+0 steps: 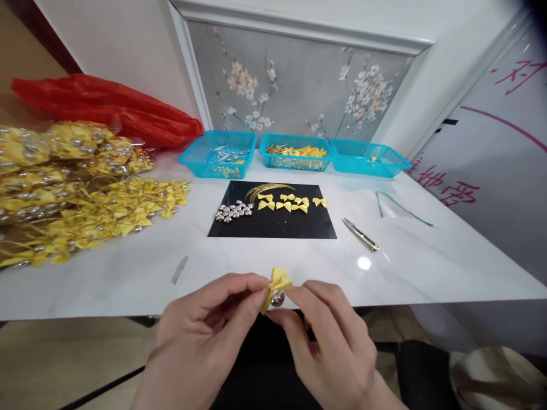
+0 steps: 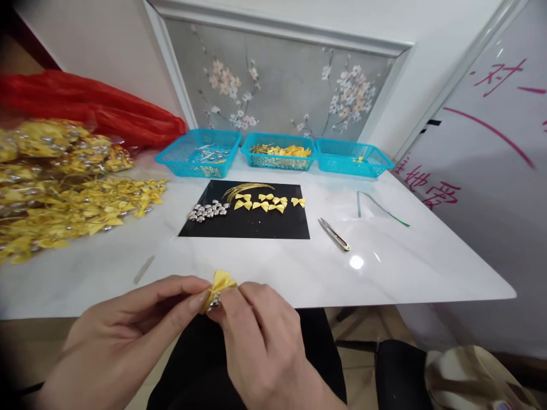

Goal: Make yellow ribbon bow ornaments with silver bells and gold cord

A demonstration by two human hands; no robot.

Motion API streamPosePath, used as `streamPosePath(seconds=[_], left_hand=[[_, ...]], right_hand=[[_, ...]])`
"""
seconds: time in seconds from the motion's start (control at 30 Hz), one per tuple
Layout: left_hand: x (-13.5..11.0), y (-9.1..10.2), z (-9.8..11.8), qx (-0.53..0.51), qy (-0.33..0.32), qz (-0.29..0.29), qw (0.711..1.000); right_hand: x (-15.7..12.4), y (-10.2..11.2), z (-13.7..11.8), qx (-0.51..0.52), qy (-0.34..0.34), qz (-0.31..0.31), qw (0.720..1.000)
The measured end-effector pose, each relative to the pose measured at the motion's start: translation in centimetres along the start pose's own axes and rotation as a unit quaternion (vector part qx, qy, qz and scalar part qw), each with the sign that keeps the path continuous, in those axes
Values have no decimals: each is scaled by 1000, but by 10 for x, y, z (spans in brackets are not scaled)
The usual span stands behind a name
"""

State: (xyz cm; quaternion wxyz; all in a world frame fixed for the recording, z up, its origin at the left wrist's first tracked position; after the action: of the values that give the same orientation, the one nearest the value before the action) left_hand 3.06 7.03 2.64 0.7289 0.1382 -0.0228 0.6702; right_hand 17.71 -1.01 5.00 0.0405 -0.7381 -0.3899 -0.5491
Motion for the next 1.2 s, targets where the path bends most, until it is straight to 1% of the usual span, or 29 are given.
streamPosePath(seconds=[0.07,0.17,0.2,0.27,0.33,0.4,0.43,0.47,0.53,0.63,0.67,0.73,0.83,1.07,1.1,1.13,1.17,1.2], left_hand=[[-1,0,1,6,-5,-2,1000],[-2,1,3,19,-12,-3,1000],[-3,2,4,26,-15,-1,1000],[-4,2,6,44,-21,1,999],[-6,2,9,70,-29,2,997],[-9,3,12,96,-37,15,995],[-10,4,14,104,-40,25,993],[-11,5,15,111,-43,37,992],[-13,6,17,123,-49,51,990],[-15,6,21,132,-66,60,987],[-15,6,23,131,-71,62,987],[-16,5,24,125,-79,62,987],[-15,4,25,116,-83,57,988],[-17,4,27,116,-90,61,987],[-17,4,28,117,-92,63,987],[-17,4,29,115,-94,64,987],[-17,4,30,113,-96,66,987],[-17,4,31,112,-97,67,987]], right_hand=[[0,-4,-4,8,21,-5,1000],[0,-5,-1,45,6,-5,999],[-1,-5,2,66,-9,-9,998],[-2,-8,10,129,-63,-38,989],[-5,-16,21,212,-145,-85,963],[-12,-27,31,290,-237,-126,919],[-16,-32,35,327,-282,-138,891],[-22,-37,39,364,-326,-146,860],[-33,-50,42,449,-404,-158,781],[-46,-67,36,564,-477,-166,654],[-48,-71,33,588,-492,-168,619],[-51,-75,29,617,-517,-172,568],[-53,-78,22,645,-544,-178,506],[-58,-83,11,690,-581,-201,381],[-59,-84,9,696,-582,-202,370],[-59,-85,9,699,-582,-202,365],[-60,-85,9,699,-580,-203,367],[-61,-86,11,693,-578,-201,381]])
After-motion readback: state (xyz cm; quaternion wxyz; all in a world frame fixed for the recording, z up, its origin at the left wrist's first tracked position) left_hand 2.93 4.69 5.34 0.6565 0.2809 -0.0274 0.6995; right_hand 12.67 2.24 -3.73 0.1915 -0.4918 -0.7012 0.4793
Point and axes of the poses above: each hand's wrist, its own x-axis towards the middle knuckle, its own y-axis out of the back of the hand, z = x × y, the point moved 10 cm from there along x, towards the middle knuckle, and after that the axes turned 5 degrees about -x, right-handed, at the moved point
